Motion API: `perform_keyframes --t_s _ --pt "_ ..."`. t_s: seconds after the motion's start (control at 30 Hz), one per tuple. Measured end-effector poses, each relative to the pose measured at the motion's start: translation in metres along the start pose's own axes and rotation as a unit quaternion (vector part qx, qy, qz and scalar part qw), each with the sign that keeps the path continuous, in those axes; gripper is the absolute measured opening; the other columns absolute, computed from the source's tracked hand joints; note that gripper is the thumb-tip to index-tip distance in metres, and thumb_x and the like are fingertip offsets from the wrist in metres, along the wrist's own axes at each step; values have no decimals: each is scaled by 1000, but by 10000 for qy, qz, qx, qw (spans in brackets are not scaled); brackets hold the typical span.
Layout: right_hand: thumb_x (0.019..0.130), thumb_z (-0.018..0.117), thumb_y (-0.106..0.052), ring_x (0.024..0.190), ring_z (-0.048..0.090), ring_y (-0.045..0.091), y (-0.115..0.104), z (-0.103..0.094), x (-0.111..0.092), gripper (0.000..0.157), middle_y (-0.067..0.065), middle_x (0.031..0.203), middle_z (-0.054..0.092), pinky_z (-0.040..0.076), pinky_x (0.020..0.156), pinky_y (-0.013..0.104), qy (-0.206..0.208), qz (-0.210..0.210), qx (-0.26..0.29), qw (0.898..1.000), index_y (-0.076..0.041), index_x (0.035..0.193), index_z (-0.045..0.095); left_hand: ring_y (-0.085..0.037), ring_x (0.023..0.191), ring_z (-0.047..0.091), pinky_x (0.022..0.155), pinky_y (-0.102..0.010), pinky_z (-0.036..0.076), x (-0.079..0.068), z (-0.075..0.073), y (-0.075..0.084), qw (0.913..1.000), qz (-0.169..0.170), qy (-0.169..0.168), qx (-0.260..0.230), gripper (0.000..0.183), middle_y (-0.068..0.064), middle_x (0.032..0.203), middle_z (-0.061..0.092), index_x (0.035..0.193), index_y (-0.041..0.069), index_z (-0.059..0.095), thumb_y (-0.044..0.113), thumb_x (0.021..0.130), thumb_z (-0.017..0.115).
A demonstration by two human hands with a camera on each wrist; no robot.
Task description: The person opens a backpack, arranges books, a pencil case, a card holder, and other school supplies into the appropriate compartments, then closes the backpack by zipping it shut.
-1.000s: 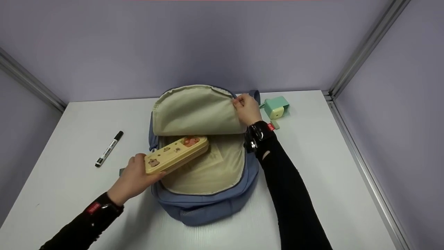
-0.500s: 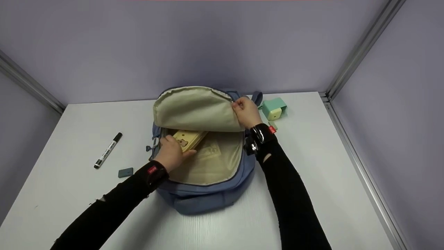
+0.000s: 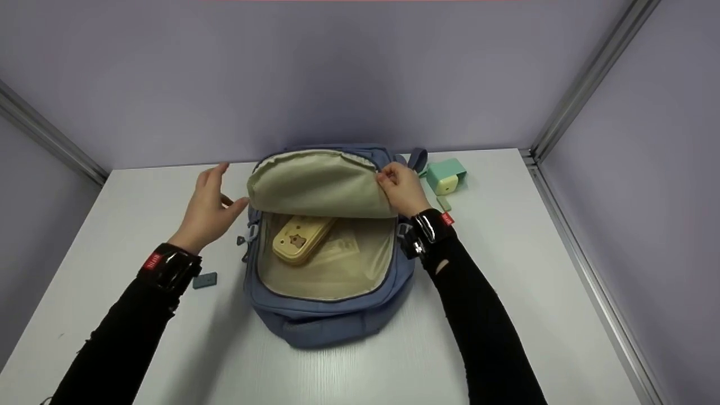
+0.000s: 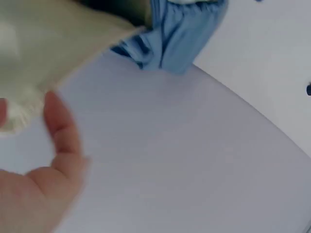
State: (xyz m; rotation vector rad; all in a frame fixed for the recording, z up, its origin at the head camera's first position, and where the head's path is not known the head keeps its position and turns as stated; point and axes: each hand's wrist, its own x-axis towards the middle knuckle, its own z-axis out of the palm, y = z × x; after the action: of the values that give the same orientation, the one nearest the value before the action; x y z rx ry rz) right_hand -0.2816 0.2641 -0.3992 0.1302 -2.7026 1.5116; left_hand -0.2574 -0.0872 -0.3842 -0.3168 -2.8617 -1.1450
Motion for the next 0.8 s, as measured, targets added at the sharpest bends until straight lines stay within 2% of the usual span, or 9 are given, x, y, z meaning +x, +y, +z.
perform_keyframes --t_s 0.07,0.13,0.3,0.37,0.5,0.57,0.63,0.7,0.8 --pt "99 56 -8 57 44 -2 2 1 -8 18 -11 67 47 38 55 16 -149 -260 16 9996 10 101 56 -37 104 62 93 -47 53 -3 -1 -3 9984 506 -216 -138 67 -24 146 44 152 2 32 11 95 65" --pt "98 57 -5 59 45 -2 5 3 -20 16 -9 70 49 39 56 16 -366 -516 16 9980 11 100 57 -32 96 63 86 -43 55 -11 5 -8 9944 1002 -333 -104 55 -20 134 56 144 2 46 7 93 65" --pt "93 62 1 76 54 -3 19 10 -53 7 2 85 60 47 70 15 -1097 -985 -162 9889 7 96 61 -25 93 66 79 -37 57 -44 30 -29 9848 1722 41 228 18 -12 102 63 104 2 65 -6 88 64" --pt "90 67 -1 83 56 -2 27 15 -65 6 8 90 64 50 76 18 -1369 -1345 -411 9806 3 94 63 -22 88 65 76 -35 56 -58 40 -42 9795 1972 157 370 17 -10 97 61 96 3 63 -10 85 63" --pt "84 74 -7 89 62 9 41 24 -81 10 7 95 69 52 84 30 -1777 -2240 -1045 9525 -7 89 66 -17 80 59 71 -31 54 -79 59 -64 9698 2293 316 767 18 -6 91 54 89 5 59 -11 84 63" --pt "83 76 -6 91 63 16 46 25 -82 12 4 95 69 52 84 36 -1748 -2476 -1198 9454 -10 88 65 -16 78 58 69 -31 53 -84 67 -71 9680 2318 447 850 18 -5 90 53 88 6 58 -11 84 64" --pt "84 75 -4 93 65 21 51 23 -76 10 7 97 69 54 86 40 -1498 -2389 -1258 9512 -8 88 66 -17 78 58 71 -31 53 -88 73 -74 9669 2309 606 897 19 -5 91 54 88 6 59 -11 84 65" --pt "87 72 -4 95 65 27 56 18 -65 8 12 100 69 54 87 45 -948 -2098 -1389 9632 -4 94 67 -18 81 60 73 -31 54 -91 76 -76 9653 2328 768 896 18 -6 93 56 89 5 60 -10 83 66" --pt "92 67 -9 111 60 39 66 4 -40 24 23 117 64 48 98 55 -76 -1295 -1828 9746 2 113 64 -21 86 63 78 -32 56 -96 79 -79 9627 2369 938 914 17 -8 96 60 91 4 63 -10 83 67"
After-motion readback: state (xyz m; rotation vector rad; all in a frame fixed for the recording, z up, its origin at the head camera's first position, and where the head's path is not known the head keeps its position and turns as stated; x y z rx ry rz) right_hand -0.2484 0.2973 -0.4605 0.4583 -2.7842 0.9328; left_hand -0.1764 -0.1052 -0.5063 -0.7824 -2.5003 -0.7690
